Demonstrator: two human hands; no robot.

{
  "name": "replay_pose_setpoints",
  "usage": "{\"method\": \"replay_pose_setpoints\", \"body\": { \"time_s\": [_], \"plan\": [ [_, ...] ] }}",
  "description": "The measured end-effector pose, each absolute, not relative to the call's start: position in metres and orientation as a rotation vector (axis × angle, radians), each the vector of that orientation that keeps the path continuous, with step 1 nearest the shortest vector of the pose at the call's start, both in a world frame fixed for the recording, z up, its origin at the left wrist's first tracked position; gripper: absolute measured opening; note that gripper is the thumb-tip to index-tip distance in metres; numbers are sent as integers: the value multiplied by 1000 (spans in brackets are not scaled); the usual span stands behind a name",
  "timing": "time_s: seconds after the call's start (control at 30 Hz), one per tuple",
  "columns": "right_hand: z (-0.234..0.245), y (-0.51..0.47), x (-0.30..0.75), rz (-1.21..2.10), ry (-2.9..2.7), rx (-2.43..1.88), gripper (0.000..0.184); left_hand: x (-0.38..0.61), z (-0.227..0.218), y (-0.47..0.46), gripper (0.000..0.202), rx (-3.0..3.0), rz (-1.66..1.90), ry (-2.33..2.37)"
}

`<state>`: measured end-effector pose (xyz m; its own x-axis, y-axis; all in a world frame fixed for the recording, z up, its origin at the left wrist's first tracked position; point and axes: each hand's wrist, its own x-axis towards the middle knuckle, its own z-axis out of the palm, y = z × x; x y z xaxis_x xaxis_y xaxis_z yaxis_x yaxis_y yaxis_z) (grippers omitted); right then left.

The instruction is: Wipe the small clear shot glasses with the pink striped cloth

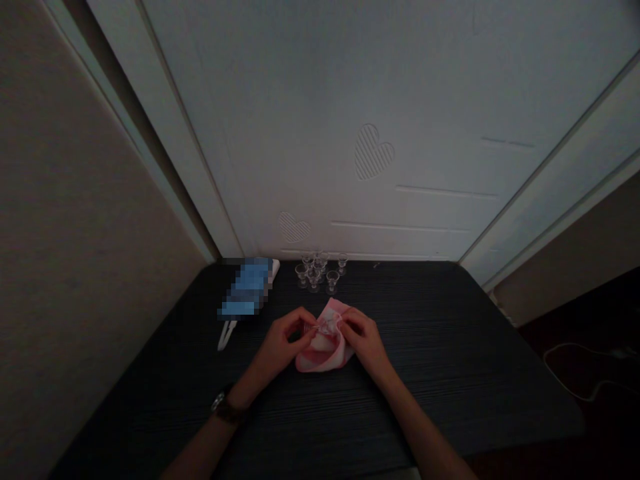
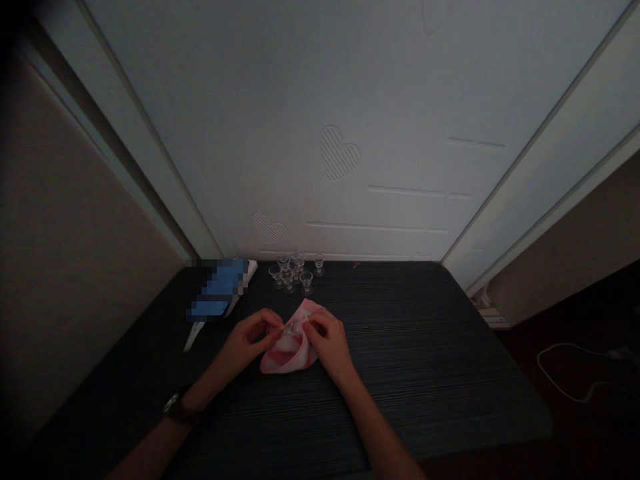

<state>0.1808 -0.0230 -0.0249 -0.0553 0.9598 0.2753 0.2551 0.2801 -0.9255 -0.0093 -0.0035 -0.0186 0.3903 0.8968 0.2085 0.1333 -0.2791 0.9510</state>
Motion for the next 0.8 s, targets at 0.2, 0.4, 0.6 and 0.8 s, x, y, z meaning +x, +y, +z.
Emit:
{"method": "replay_pose_setpoints", "body": {
  "time_s": [0.2,0.4,0.6,0.8],
  "plan": [
    [-25,-23,181,880,-1532,-1167,14,-8,-18,-4,8,1677,1010,925],
    [-26,-22,180,879,-1532,-1164,15,-8,-18,-4,11,1685,997,948],
    [-24,-23,181,879,-1556,-1161,16,-10,-16,-6,9,1736,952,1008],
    [-21,-24,180,889,-1560,-1155,18,-12,-15,-6,10,1741,962,975]
  ]
}}
